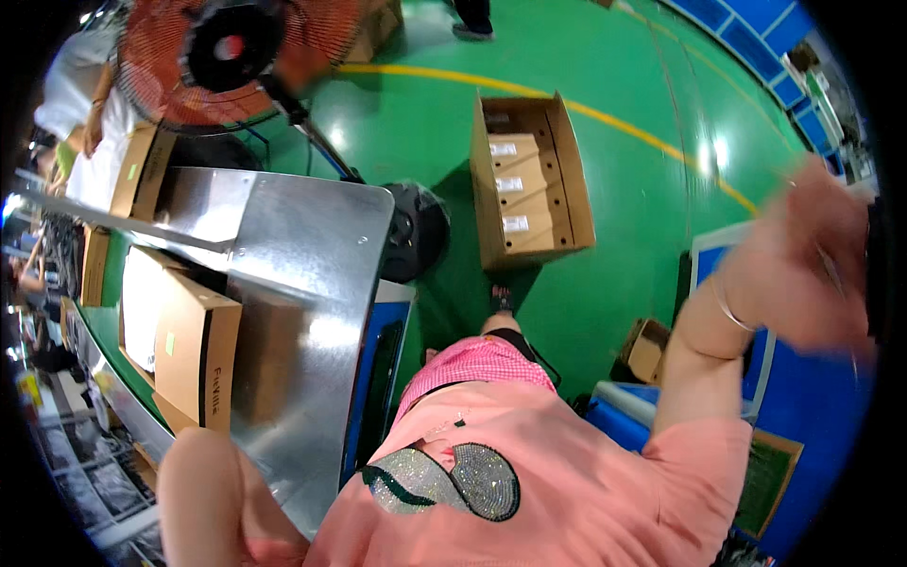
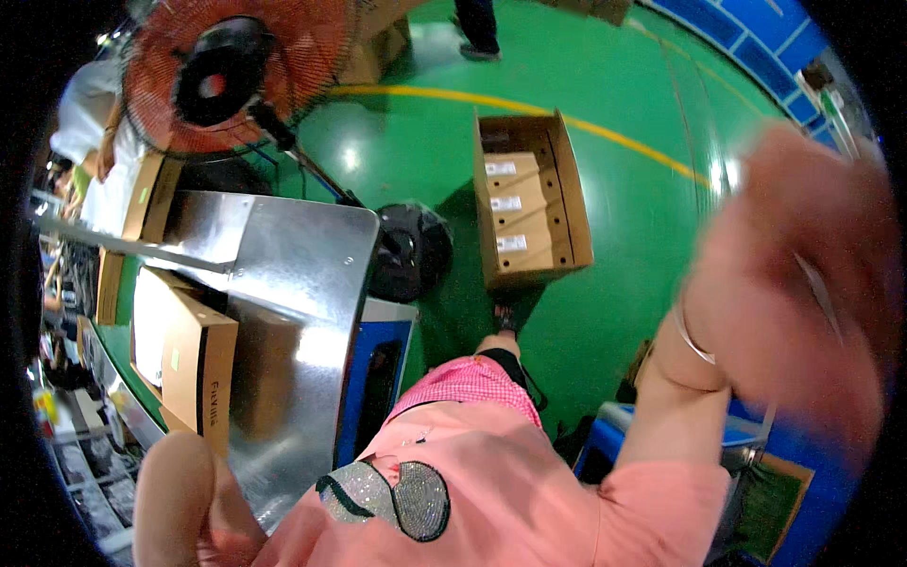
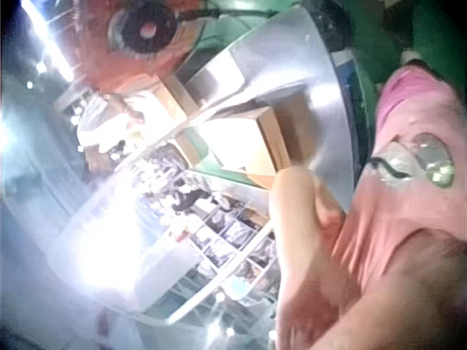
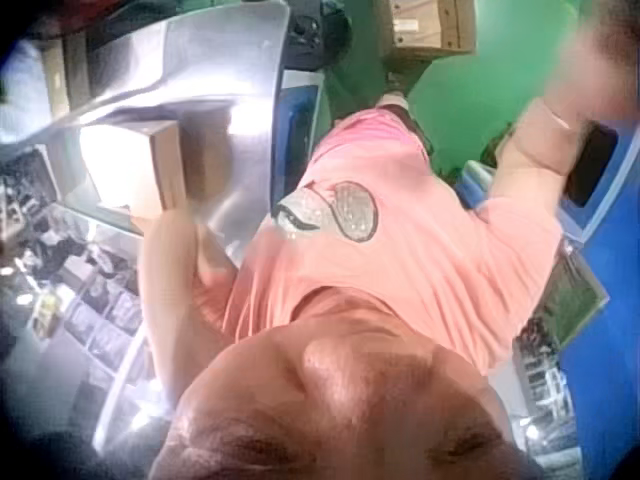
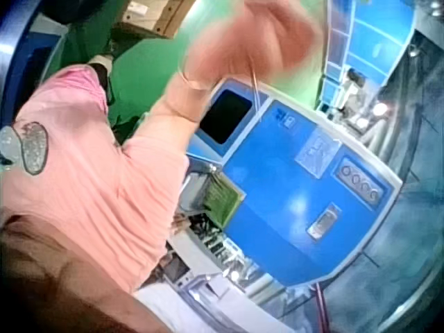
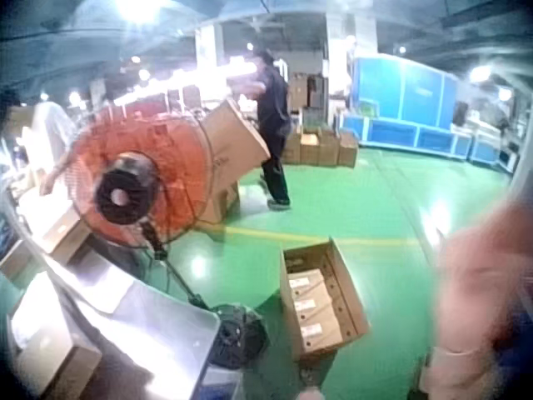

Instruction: The person packs shoes into boxes by taking boxes from a larger container, placing shoes inside, and then setting the packed boxes onto a conveyor belt.

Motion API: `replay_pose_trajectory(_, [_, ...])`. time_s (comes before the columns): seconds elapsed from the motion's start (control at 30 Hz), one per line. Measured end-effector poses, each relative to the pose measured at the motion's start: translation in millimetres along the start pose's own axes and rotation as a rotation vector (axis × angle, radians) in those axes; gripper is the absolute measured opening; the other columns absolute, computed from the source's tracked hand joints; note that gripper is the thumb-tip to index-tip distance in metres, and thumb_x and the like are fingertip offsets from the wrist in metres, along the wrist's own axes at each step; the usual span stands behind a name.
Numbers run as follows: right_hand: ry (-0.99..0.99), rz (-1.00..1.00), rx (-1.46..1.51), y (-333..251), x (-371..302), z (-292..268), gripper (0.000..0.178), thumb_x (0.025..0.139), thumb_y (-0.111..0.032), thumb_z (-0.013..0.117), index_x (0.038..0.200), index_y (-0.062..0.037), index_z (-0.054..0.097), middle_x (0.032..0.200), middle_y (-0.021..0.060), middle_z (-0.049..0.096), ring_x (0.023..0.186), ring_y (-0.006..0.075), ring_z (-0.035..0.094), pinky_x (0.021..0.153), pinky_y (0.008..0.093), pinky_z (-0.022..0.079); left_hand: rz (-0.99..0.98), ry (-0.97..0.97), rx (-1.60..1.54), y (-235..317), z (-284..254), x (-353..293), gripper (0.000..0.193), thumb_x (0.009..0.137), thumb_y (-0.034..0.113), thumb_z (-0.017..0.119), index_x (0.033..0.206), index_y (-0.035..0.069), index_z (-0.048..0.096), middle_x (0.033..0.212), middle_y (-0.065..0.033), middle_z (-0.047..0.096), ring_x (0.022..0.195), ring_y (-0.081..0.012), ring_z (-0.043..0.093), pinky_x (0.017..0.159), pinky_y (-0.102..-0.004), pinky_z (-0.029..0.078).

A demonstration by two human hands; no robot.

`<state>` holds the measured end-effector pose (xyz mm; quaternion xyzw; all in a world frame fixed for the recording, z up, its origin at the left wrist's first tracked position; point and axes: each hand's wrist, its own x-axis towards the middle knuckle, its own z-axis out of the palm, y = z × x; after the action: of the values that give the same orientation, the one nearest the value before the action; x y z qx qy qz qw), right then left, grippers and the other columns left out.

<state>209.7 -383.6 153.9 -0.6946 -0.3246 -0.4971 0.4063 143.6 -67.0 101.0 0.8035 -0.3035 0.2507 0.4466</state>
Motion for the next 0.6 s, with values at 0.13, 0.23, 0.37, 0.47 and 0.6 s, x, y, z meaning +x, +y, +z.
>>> replay_pose_trajectory(0.13, [-0.152,0.862,-0.17,126.8,-183.3,19.3,0.019,0.076,-0.014,0.052,0.091,-0.002,0.054,0.084,0.0066,0.057,0.071,0.0129,0.051,0.06,0.0273,0.042,0.04,0.175,0.18,-61.2,48.6,4.0,0.04,0.079,0.024,0.048,0.109,-0.001,0.038,0.109,-0.0169,0.039,0.102,-0.0274,0.037,0.087,-0.0386,0.028])
replay_pose_trajectory(0.23, [-0.945,1.312,-0.512,197.9,-401.9,6.0,0.026,0.07,-0.023,0.055,0.088,-0.0041,0.054,0.086,0.0193,0.052,0.078,0.0332,0.052,0.065,0.0376,0.045,-0.081,0.263,0.47,-134.0,95.4,-3.9,0.042,0.079,0.024,0.047,0.111,-0.001,0.036,0.112,-0.017,0.037,0.105,-0.028,0.035,0.089,-0.0393,0.026])
replay_pose_trajectory(0.37, [-1.293,1.423,-0.578,207.4,-454.2,20.9,0.024,0.073,-0.025,0.051,0.085,-0.0047,0.055,0.091,0.0195,0.052,0.079,0.0327,0.053,0.069,0.0389,0.044,-0.496,-0.325,1.054,-226.3,114.6,-64.1,0.052,0.078,0.023,0.048,0.119,0.001,0.025,0.121,-0.02,0.028,0.111,-0.0353,0.028,0.091,-0.0431,0.022])
replay_pose_trajectory(0.47, [-1.335,1.656,-0.483,253.0,-480.1,33.1,0.026,0.072,-0.017,0.048,0.09,0.0009,0.054,0.093,0.0234,0.052,0.08,0.0316,0.055,0.068,0.0389,0.044,-0.571,-0.441,1.05,-264.4,102.7,-108.5,0.051,0.077,0.023,0.049,0.118,-0.001,0.028,0.121,-0.0224,0.027,0.112,-0.0357,0.027,0.092,-0.0424,0.021])
replay_pose_trajectory(0.6, [-0.86,1.993,-0.492,301.7,-573.1,12.7,0.024,0.072,-0.013,0.044,0.085,0.0053,0.052,0.079,0.0252,0.054,0.07,0.031,0.056,0.057,0.0396,0.044,-0.731,-0.409,1.025,-276.0,113.5,-122.6,0.05,0.082,0.03,0.037,0.119,-0.002,0.028,0.123,-0.021,0.027,0.114,-0.0333,0.026,0.094,-0.04,0.019])
